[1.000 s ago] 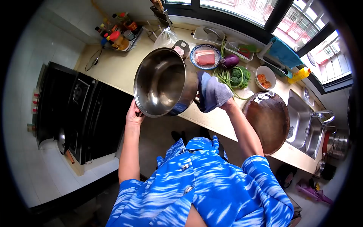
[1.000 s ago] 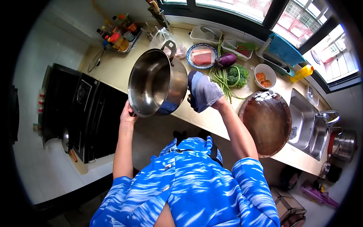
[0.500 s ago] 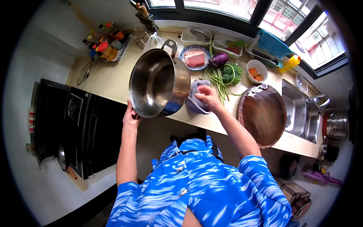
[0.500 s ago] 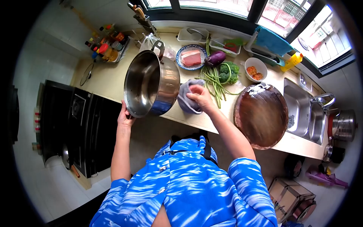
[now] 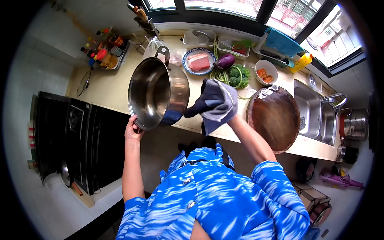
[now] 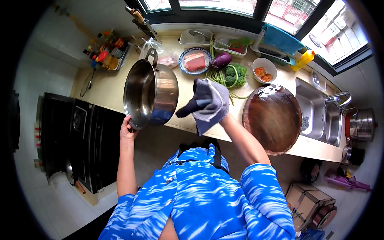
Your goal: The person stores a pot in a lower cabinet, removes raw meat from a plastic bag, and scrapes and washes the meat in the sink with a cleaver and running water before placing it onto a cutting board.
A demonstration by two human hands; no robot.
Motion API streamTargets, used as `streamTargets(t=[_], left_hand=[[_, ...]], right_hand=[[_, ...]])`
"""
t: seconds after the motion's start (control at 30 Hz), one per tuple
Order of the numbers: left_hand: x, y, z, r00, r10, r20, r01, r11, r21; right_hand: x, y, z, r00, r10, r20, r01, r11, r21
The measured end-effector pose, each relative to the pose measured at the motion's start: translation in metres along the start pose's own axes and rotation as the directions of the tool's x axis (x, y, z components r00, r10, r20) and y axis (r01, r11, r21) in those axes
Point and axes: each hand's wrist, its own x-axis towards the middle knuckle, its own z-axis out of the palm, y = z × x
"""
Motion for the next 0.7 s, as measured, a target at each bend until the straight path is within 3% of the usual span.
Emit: streamTargets(t=[0.07,0.1,0.13,0.17,0.23,0.37,0.4,0.43,0.5,0.57,0.63,0.7], left_hand=[[-0.002,-0.003,0.001,0.999,-0.036,0.014,0.036,0.999,-0.014],[0.0,-0.005,0.002,0.999,-0.04,0.007,0.04,0.999,-0.009],[0.003,-0.006,0.004,0.999,-0.041,0.003,0.041,0.999,-0.007],[0.005,-0.007,0.005,0.999,-0.035,0.005,0.035,0.999,0.008],[0.002,-0.014,0.011,0.999,-0.003,-0.039,0.006,0.998,0.066],[0.004,-0.021,0.011,0.999,0.013,-0.047,0.001,0.96,0.28],[0.004,-0.022,0.012,1.0,0.013,-0.028,-0.001,0.927,0.376],[0.0,-0.02,0.017,0.999,-0.001,0.047,-0.019,0.907,0.421],[-0.007,-0.012,0.026,0.998,0.005,0.057,-0.03,0.892,0.452],[-0.002,-0.002,0.017,0.991,-0.026,0.131,-0.041,0.876,0.48],[-0.005,0.005,0.016,0.989,-0.057,0.139,-0.028,0.835,0.549],[-0.008,0.009,0.016,0.986,-0.088,0.139,-0.011,0.808,0.589]], right_hand=[[-0.017,0.012,0.039,0.952,0.076,0.297,0.035,0.936,-0.35],[-0.022,0.014,0.051,0.924,0.086,0.372,0.092,0.896,-0.435],[-0.019,0.005,0.052,0.943,0.125,0.309,-0.171,0.977,0.126],[-0.018,0.002,0.046,0.973,0.103,0.208,-0.145,0.969,0.198],[-0.013,-0.009,0.029,0.998,0.056,0.0,-0.053,0.946,0.32],[-0.034,0.003,0.076,0.916,0.127,-0.381,-0.088,0.989,0.116],[-0.05,0.02,0.107,0.892,0.389,-0.229,-0.199,0.794,0.575],[-0.061,0.036,0.135,0.84,0.542,0.028,-0.28,0.387,0.878],[-0.036,0.037,0.131,0.766,0.626,0.149,-0.42,0.311,0.853],[0.005,0.038,0.1,0.789,0.559,0.253,-0.449,0.246,0.859],[0.048,0.032,0.065,0.87,0.404,0.285,-0.422,0.308,0.853],[0.063,0.018,0.039,0.995,0.09,-0.043,-0.042,0.771,0.636]])
